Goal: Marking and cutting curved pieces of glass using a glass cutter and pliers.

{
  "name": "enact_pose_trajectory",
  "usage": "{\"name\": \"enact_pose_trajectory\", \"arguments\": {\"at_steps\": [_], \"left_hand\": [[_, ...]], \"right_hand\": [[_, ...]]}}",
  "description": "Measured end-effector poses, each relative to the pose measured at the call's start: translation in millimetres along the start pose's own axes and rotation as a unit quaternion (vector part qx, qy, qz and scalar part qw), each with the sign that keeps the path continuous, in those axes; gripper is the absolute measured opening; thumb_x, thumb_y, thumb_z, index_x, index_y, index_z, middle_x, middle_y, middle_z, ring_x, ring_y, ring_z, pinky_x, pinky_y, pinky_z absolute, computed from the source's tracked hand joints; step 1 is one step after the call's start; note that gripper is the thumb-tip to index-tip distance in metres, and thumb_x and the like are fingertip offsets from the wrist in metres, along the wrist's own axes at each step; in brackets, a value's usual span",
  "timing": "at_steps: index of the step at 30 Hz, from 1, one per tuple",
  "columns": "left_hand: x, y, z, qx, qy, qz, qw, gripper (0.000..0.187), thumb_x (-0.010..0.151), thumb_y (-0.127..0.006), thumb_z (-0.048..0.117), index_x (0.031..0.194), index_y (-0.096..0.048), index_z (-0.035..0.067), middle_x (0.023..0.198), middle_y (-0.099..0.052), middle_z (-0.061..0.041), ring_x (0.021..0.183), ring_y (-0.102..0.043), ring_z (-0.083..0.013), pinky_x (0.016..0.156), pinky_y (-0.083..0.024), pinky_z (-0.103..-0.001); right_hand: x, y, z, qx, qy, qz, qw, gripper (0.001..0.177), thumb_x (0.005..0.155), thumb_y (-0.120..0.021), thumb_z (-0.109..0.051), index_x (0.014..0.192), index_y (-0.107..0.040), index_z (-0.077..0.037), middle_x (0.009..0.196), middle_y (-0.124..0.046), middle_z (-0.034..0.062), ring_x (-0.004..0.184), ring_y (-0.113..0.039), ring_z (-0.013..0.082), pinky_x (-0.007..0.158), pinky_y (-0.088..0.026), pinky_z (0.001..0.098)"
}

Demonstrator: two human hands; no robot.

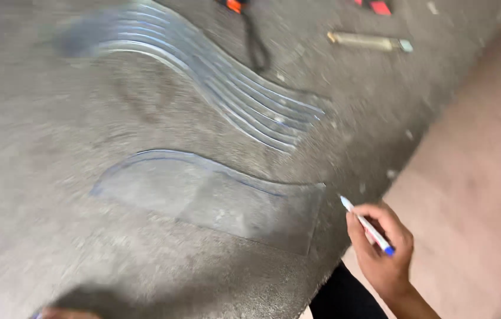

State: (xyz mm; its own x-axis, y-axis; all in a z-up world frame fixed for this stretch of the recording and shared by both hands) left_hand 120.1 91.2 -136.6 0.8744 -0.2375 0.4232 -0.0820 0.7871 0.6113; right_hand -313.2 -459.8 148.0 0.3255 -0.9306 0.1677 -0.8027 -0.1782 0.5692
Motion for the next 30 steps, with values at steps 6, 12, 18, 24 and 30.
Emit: {"name": "enact_pose_trajectory", "arguments": {"at_steps": [6,12,18,24,30], "left_hand": [[7.4,-33.1,291.1,-0.124,0.106,0.037,0.986,0.014,0.098,-0.06,0.012,0.099,-0.066,-0.001,0.106,-0.071,-0.014,0.088,-0.067,-0.0165,0.077,-0.057,-0.031],[-11.8,-112.3,505.2,-0.281,0.324,-0.192,0.882,0.026,0.094,-0.064,0.012,0.12,-0.063,0.009,0.066,-0.068,-0.002,0.061,-0.067,-0.0106,0.061,-0.053,-0.027],[-19.3,-179.0,593.4,-0.399,0.31,-0.141,0.851,0.012,0.101,-0.065,0.01,0.105,-0.065,-0.001,0.078,-0.066,-0.003,0.076,-0.063,-0.0089,0.071,-0.053,-0.027],[-12.2,-219.5,626.4,-0.421,0.343,-0.092,0.835,0.013,0.101,-0.061,0.012,0.104,-0.066,0.0,0.079,-0.065,0.0,0.076,-0.059,-0.0072,0.071,-0.05,-0.023],[-12.5,-236.0,648.6,-0.401,0.346,-0.134,0.837,0.014,0.102,-0.062,0.012,0.104,-0.067,-0.001,0.077,-0.065,0.0,0.073,-0.058,-0.0074,0.066,-0.048,-0.023]], "right_hand": [[27.3,-11.7,8.7,0.113,-0.058,-0.167,0.978,0.015,0.089,-0.067,-0.002,0.101,-0.073,0.004,0.07,-0.07,0.0081,0.054,-0.056,0.0087,0.05,-0.045,0.0236],[100.0,-69.6,0.0,0.297,-0.061,-0.346,0.888,0.02,0.099,-0.06,-0.011,0.094,-0.064,0.007,0.07,-0.065,0.0146,0.053,-0.057,0.0156,0.046,-0.047,0.0307],[170.6,-70.5,-27.7,0.34,-0.062,-0.453,0.822,0.023,0.103,-0.06,-0.015,0.094,-0.06,0.006,0.071,-0.06,0.0117,0.056,-0.054,0.0154,0.049,-0.044,0.0304],[215.8,-50.6,-41.1,0.312,-0.023,-0.513,0.799,0.025,0.102,-0.059,-0.019,0.095,-0.063,0.004,0.073,-0.062,0.0093,0.061,-0.057,0.0137,0.052,-0.047,0.0295],[226.0,-42.4,-11.3,0.324,-0.033,-0.509,0.797,0.023,0.102,-0.059,-0.018,0.095,-0.062,0.004,0.074,-0.063,0.0092,0.061,-0.057,0.0133,0.051,-0.047,0.0286]]}}
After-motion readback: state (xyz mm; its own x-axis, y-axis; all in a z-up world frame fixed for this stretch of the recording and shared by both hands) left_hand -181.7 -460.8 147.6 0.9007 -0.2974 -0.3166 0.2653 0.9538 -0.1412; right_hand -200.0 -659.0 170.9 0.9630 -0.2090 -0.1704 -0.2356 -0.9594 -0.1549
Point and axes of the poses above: each hand's wrist, its own x-axis towards the middle knuckle, its own y-axis out of the back of the hand, z = x × y, the point moved 10 cm from there along x, towards the middle knuckle
